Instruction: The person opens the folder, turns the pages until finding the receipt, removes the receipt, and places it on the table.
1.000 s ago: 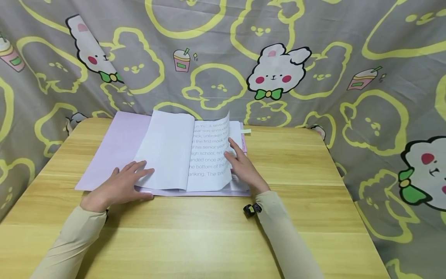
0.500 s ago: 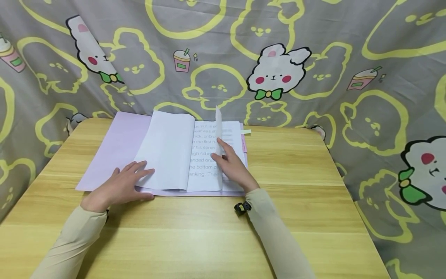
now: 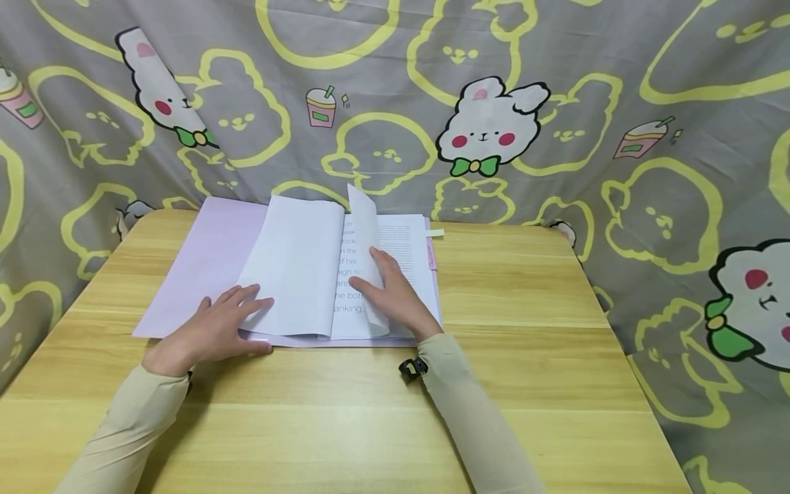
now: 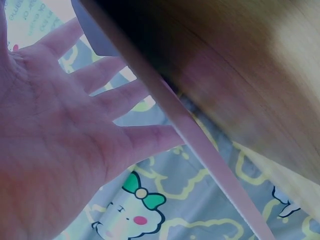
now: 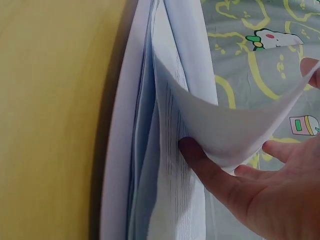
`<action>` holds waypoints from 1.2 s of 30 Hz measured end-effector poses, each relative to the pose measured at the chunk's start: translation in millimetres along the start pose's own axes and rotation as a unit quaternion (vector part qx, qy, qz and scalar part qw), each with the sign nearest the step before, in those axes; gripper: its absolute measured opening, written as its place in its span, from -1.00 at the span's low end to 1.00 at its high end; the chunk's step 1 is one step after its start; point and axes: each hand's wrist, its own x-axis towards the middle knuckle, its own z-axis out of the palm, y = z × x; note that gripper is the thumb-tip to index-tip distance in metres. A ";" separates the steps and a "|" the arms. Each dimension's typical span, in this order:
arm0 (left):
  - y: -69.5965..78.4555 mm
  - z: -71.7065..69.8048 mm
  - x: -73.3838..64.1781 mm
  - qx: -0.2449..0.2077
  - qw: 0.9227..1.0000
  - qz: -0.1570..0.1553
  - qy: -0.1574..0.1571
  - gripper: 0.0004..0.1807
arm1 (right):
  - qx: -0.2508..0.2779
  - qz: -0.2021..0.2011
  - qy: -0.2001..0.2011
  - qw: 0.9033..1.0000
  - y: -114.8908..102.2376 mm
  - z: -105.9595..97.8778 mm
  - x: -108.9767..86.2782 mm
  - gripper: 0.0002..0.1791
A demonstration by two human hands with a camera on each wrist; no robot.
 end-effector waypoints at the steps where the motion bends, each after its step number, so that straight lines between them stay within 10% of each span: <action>1: -0.1 0.1 -0.2 0.000 1.000 0.001 0.001 -0.02 | -0.002 0.000 0.002 1.000 -0.7 1.0 0.3 -0.06; 16: -0.2 1.4 -1.5 -0.002 1.000 0.002 0.007 -0.02 | -0.034 0.006 0.011 0.999 -13.2 25.6 0.8 0.05; 36: -0.3 0.5 -1.5 -0.015 1.000 -0.007 0.020 0.32 | -0.063 -0.026 0.018 0.997 -24.0 42.9 5.2 -0.39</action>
